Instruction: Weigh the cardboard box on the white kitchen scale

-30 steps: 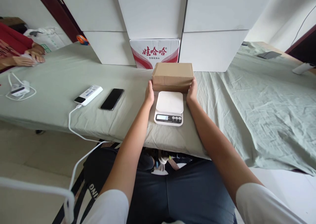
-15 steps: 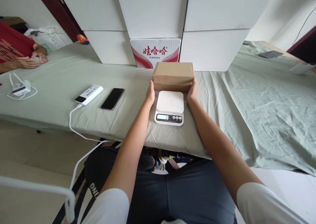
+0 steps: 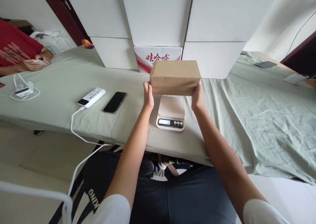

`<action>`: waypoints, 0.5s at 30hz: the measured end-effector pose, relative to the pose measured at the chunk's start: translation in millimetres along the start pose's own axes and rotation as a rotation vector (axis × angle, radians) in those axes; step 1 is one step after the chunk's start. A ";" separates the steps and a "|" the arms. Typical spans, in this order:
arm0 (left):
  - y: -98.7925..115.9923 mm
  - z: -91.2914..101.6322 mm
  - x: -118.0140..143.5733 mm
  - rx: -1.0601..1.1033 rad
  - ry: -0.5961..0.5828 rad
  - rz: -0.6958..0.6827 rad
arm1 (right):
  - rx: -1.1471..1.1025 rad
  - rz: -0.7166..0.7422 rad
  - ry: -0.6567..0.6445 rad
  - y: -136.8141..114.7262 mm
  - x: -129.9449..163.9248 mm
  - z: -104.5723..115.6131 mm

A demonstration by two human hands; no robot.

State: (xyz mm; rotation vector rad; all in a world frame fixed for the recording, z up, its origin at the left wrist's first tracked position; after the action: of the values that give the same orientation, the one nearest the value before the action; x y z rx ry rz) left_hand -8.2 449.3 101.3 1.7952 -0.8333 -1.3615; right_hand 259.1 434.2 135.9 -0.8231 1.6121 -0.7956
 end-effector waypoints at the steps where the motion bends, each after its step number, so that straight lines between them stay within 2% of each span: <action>1: 10.6 2.4 5.6 -0.006 0.029 -0.023 | 0.010 0.026 -0.024 -13.4 9.0 -1.6; 3: 28.6 5.5 20.5 -0.016 0.053 -0.051 | 0.023 0.075 -0.034 -36.7 32.6 -1.4; 6: 44.2 5.1 48.5 -0.006 -0.018 -0.067 | 0.058 0.072 -0.040 -54.9 71.9 1.4; 10: 46.7 4.8 81.7 -0.065 -0.137 -0.036 | 0.052 0.025 0.008 -56.3 106.3 5.1; 15: 45.4 14.1 98.2 -0.088 -0.071 0.017 | 0.058 -0.028 0.029 -50.0 114.2 0.7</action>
State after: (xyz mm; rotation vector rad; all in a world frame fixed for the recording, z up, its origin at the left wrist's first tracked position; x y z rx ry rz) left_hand -2.2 341.2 87.8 1.6774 -0.8114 -1.4357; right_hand 247.4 311.3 118.9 -0.7969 1.5991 -0.8737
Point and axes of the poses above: each hand's wrist, its own x-axis away from the middle knuckle, its own z-axis out of the back of the hand, y = z × x, the point moved 6 cm from there along -x, towards the middle knuckle, and after that the axes turned 5 degrees about -y, right-handed, at the moved point
